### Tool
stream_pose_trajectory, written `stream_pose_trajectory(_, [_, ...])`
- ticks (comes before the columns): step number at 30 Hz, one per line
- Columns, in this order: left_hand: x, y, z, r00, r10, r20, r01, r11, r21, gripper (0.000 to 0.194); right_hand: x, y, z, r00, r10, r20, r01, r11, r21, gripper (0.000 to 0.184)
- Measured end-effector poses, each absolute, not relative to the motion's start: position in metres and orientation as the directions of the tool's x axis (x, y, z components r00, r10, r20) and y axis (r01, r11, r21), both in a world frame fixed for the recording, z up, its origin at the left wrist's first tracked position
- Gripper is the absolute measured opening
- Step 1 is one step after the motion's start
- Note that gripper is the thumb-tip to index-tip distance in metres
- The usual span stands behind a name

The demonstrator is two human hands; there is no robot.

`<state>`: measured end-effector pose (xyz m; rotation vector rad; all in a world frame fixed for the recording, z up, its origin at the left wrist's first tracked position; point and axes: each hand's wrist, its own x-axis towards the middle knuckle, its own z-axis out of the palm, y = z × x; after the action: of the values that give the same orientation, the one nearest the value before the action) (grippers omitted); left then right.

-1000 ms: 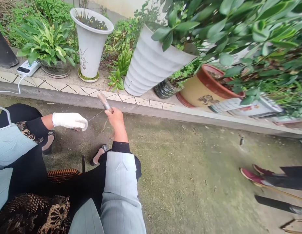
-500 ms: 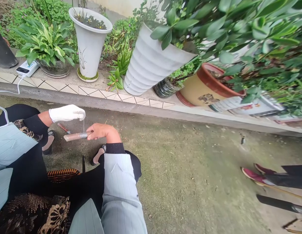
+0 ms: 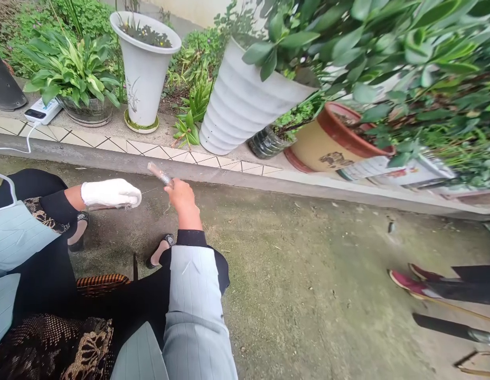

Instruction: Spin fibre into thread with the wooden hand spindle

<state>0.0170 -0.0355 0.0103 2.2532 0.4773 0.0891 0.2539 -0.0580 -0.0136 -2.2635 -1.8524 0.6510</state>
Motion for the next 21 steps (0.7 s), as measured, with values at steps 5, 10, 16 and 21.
stream_pose_trajectory(5, [0.008,-0.017,0.008,0.821,0.571,0.009,0.470,-0.686,0.555,0.030,0.228,-0.067,-0.015,-0.358,0.760,-0.543,0.892,0.107,-0.439,0.012])
stream_pose_trajectory(10, [0.007,-0.008,-0.008,0.748,0.664,-0.003,0.541,-0.607,0.583,0.030,0.228,-0.080,0.009,-0.658,0.534,-0.531,0.621,-0.014,-0.784,0.015])
stream_pose_trajectory(16, [0.013,-0.010,-0.017,0.770,0.635,-0.058,0.461,-0.493,0.738,0.031,0.247,-0.084,0.025,-0.635,0.696,-0.336,0.352,-0.127,-0.928,0.035])
stream_pose_trajectory(21, [0.014,-0.027,-0.010,0.881,0.454,-0.136,0.365,-0.467,0.805,0.038,0.256,-0.067,0.007,-0.078,0.995,-0.060,0.154,-0.047,-0.987,0.025])
